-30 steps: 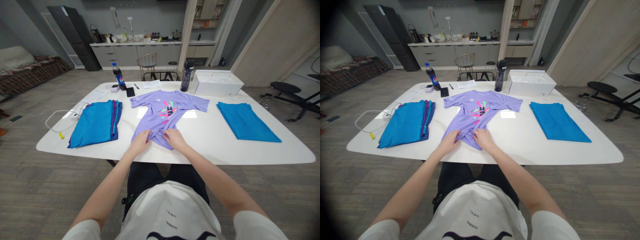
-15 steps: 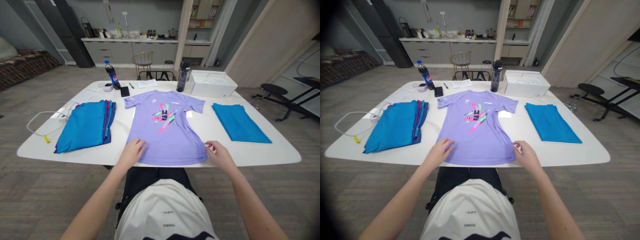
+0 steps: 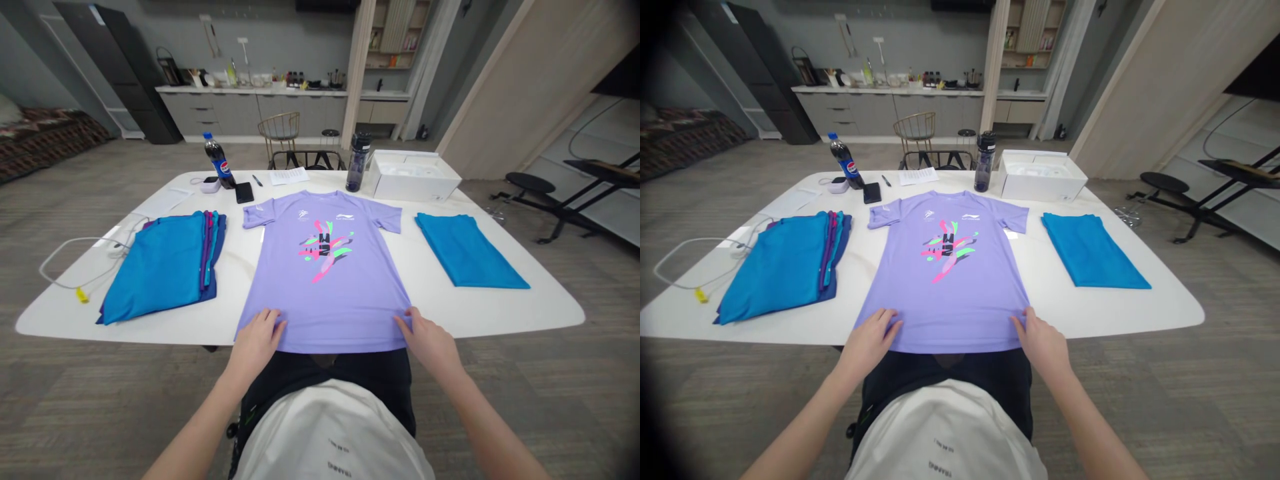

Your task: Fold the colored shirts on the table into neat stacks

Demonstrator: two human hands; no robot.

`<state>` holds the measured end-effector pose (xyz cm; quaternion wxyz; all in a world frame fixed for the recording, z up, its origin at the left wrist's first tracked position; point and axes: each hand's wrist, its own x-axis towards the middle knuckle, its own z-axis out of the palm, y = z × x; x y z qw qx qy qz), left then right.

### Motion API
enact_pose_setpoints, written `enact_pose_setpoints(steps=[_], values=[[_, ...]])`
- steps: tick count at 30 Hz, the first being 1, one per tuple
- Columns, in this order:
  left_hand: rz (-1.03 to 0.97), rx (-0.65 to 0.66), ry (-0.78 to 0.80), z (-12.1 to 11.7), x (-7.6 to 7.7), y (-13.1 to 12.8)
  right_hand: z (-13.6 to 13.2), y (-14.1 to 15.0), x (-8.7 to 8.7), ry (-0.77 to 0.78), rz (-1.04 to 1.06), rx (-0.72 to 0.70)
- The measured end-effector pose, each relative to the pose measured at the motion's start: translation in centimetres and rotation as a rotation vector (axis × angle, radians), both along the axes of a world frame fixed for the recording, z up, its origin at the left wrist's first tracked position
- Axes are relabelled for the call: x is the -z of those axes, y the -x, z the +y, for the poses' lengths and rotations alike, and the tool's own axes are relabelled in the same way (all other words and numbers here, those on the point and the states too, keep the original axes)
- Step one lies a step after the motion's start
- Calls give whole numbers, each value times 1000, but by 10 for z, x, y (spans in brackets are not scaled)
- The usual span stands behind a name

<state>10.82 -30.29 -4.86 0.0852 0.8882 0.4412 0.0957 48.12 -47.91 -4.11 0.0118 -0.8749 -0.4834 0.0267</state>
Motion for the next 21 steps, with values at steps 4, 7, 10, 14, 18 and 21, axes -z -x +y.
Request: enact_pose_setpoints(steps=[4,7,10,14,18,21], values=[[-52,130,3,35,-3,-17,40,-8,-10,-178,59,-129],[-51,207,-58,65,4,-33,82,-16,1,-296,128,-366],[35,180,-68,71,16,-40,96,-22,25,-195,87,-376],[98,128,-38,42,27,-37,74,-24,45,-119,-12,-279],[106,68,-22,33,21,-43,84,-23,32,-100,-24,-250],[84,53,-20,72,9,-67,144,-25,16,-112,40,-363]])
